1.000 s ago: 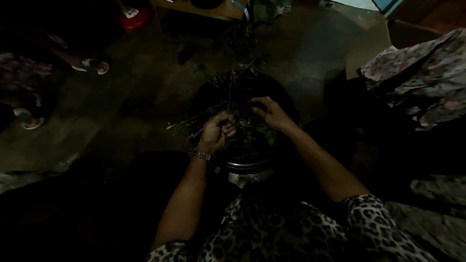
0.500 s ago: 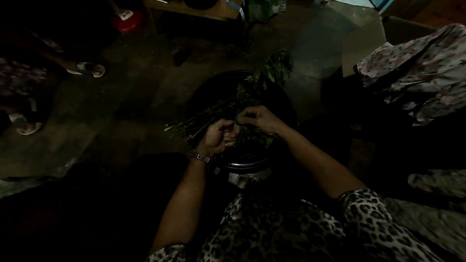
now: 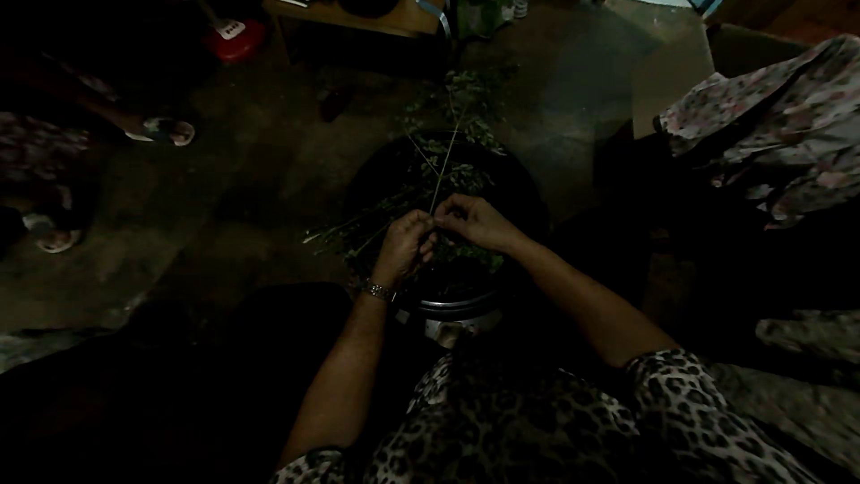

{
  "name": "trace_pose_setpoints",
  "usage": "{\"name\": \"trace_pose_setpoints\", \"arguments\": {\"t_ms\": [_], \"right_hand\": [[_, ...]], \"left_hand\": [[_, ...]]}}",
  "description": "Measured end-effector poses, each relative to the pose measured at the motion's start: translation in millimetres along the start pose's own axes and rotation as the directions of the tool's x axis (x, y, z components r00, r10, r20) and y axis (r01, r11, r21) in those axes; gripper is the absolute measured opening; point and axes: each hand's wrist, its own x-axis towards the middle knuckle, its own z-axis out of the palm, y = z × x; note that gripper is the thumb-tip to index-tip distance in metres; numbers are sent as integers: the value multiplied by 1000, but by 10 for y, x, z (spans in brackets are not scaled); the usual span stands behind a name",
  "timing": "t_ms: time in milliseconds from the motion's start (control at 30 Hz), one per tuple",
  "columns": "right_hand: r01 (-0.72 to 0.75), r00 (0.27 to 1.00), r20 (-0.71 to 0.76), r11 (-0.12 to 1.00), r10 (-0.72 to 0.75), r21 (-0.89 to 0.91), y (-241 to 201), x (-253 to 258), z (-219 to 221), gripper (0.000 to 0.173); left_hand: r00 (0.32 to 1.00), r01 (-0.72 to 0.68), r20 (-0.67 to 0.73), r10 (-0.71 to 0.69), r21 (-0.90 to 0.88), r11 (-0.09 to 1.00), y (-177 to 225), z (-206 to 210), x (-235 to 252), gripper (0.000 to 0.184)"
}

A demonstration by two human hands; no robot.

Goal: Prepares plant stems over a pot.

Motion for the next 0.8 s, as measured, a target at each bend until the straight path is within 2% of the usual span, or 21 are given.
{"name": "trace_pose_setpoints", "arguments": {"t_ms": [100, 300, 600, 700, 800], "right_hand": [[93, 995, -15, 989, -95, -111, 61, 4, 27, 23], [67, 996, -46, 992, -72, -105, 13, -20, -15, 14], [15, 989, -147, 996, -27, -85, -98, -43, 8, 8], [52, 970, -229, 990, -82, -134, -147, -98, -133, 5], [43, 976, -212, 998, -53, -49, -187, -142, -315, 4]], "left_hand": [[1000, -28, 3, 28, 18, 999, 3, 11, -5, 19], [998, -25, 52, 24, 9, 1000, 12, -8, -45, 23], [998, -52, -28, 52, 10, 999, 31, -1, 1, 26], [989, -100, -111, 99, -2, 995, 28, -212, 67, 25], [983, -135, -128, 132, -15, 991, 86, -332, 18, 25]]}}
